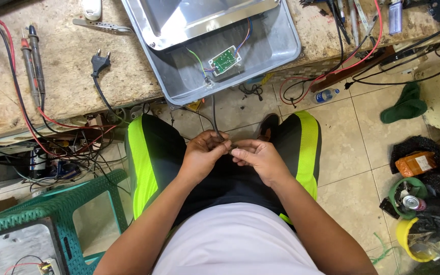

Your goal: Repairing an LED floodlight by manipulating internal wiring and using a lighter to melt a glue stick for insulation.

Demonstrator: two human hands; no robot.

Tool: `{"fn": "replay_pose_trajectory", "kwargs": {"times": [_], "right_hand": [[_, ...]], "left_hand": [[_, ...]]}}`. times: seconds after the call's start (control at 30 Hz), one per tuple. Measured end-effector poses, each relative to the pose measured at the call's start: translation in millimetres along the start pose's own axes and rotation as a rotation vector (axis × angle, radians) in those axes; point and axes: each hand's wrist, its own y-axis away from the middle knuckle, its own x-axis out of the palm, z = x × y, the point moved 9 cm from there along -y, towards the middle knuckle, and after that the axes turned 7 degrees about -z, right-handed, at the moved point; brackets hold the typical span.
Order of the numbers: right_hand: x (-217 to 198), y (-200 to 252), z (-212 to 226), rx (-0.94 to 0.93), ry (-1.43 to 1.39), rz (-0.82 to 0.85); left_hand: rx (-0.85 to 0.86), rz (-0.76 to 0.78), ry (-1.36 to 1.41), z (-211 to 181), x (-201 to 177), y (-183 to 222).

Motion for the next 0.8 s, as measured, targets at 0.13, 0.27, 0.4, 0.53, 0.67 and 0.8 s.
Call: {"fn": "replay_pose_trajectory", "kwargs": {"times": [0.13, 0.27, 0.4, 0.53, 0.67, 0.8], "right_hand": [[0, 2, 9, -0.045, 0.001, -0.045], [6, 6, 39, -0.268, 0.288, -0.081], [11, 15, 51, -0.378, 0.38, -0.099], [16, 19, 52, -0.414, 0.378, -0.071], [16, 20, 57, -0.41, 0.38, -0.076], [14, 14, 51, -0.401, 0.317, -0.106]], "left_hand": [[0.011, 0.011, -0.141, -11, -3, 2], [0.001, 0.008, -0.18, -19, -6, 2], [0.016, 0.037, -0.211, -20, -2, 3], [0.069, 0.032, -0.302, -28, -3, 4], [0.105, 0.051, -0.35, -36, 0, 7], [0.088, 0.046, -0.313, -37, 2, 12]]}}
